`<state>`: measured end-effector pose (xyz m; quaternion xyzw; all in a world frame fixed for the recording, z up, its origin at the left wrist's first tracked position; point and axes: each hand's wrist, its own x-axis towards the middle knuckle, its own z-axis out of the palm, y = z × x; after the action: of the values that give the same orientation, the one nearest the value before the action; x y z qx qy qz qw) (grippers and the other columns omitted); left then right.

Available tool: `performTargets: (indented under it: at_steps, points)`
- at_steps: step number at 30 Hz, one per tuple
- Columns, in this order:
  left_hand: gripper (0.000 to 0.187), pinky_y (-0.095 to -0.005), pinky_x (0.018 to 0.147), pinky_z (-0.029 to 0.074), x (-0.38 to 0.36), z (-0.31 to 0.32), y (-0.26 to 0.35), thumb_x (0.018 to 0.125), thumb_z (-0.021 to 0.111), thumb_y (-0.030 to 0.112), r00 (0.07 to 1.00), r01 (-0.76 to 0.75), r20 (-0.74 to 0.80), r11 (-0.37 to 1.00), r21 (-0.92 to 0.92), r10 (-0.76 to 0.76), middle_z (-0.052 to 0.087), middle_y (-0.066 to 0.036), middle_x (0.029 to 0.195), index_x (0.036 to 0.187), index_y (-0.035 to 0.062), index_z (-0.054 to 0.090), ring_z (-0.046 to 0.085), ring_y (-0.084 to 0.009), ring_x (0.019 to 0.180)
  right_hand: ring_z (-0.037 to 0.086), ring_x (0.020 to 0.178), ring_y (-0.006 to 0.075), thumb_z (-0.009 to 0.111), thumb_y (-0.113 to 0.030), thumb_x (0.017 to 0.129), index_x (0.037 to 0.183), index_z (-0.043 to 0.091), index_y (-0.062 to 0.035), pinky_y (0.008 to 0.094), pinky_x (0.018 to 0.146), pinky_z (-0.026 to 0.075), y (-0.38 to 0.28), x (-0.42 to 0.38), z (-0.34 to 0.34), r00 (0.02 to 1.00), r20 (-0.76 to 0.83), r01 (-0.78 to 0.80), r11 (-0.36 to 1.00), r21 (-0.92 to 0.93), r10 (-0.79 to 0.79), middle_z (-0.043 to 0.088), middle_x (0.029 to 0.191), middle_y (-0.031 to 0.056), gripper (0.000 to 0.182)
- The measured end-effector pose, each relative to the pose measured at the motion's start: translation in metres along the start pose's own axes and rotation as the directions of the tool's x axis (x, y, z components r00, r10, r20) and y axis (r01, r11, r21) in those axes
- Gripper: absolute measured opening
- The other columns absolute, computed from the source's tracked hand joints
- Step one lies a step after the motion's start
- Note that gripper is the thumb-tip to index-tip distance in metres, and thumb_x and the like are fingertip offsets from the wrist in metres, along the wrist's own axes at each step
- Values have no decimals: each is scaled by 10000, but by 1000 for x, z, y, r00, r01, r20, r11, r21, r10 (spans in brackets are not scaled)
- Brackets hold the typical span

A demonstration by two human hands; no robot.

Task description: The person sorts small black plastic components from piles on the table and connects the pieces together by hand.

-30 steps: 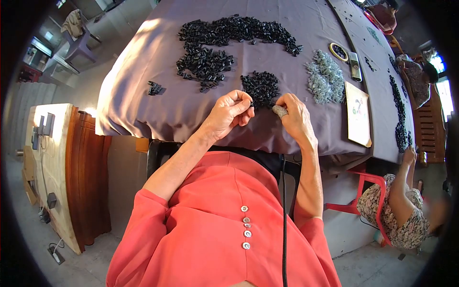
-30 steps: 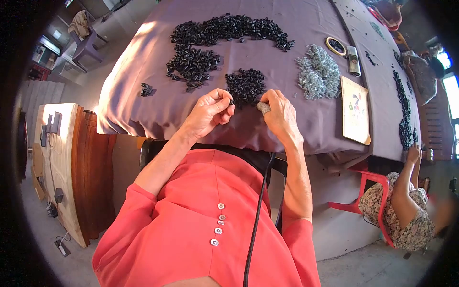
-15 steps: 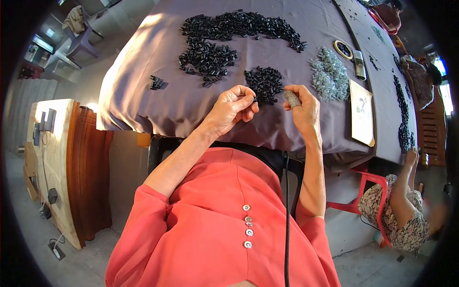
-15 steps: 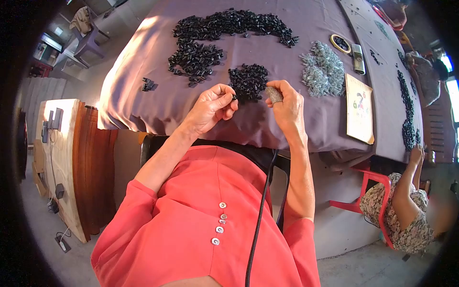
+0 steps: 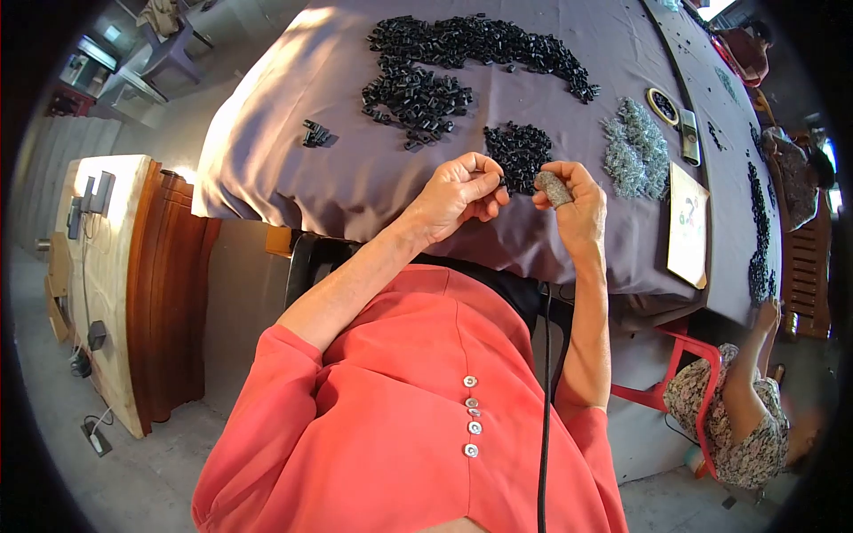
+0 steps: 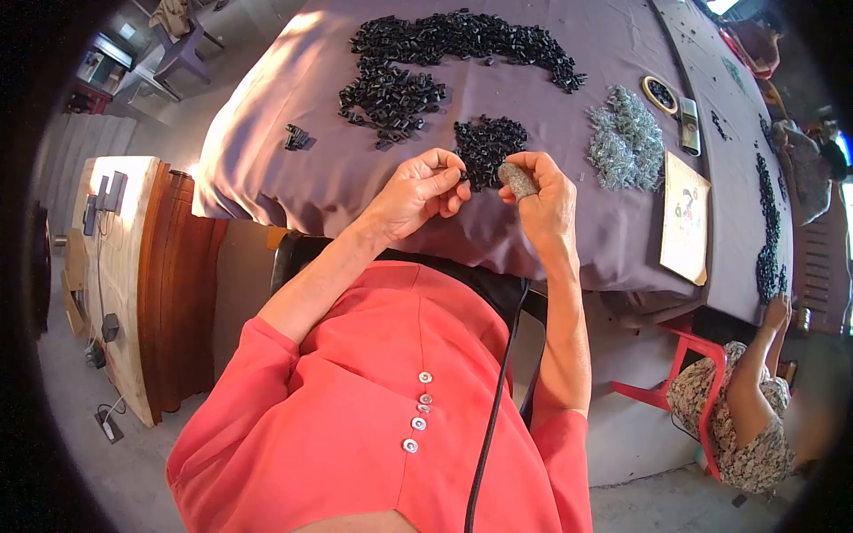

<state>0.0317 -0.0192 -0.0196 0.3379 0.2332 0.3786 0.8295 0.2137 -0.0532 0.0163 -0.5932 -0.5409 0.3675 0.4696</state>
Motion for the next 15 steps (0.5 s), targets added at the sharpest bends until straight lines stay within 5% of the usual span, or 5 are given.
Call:
performTargets:
  at_steps: [5,15]
  points:
    - [67,-216,537,388,0,1,0,897,525,151,999,-31,13,1000,-7,31,587,-51,748,924,92,508,518,-98,585,543,607,77,565,35,799,899,575,-4,206,557,447,-5,-2,5,994,1,107,992,61,-108,597,741,22,108]
    - [89,-191,500,365,-1,4,-1,896,533,167,997,-70,-28,997,34,71,549,-17,703,939,92,513,470,-65,562,595,667,115,565,21,820,892,587,21,248,628,507,-1,-7,22,990,142,-66,958,280,26,620,755,57,75]
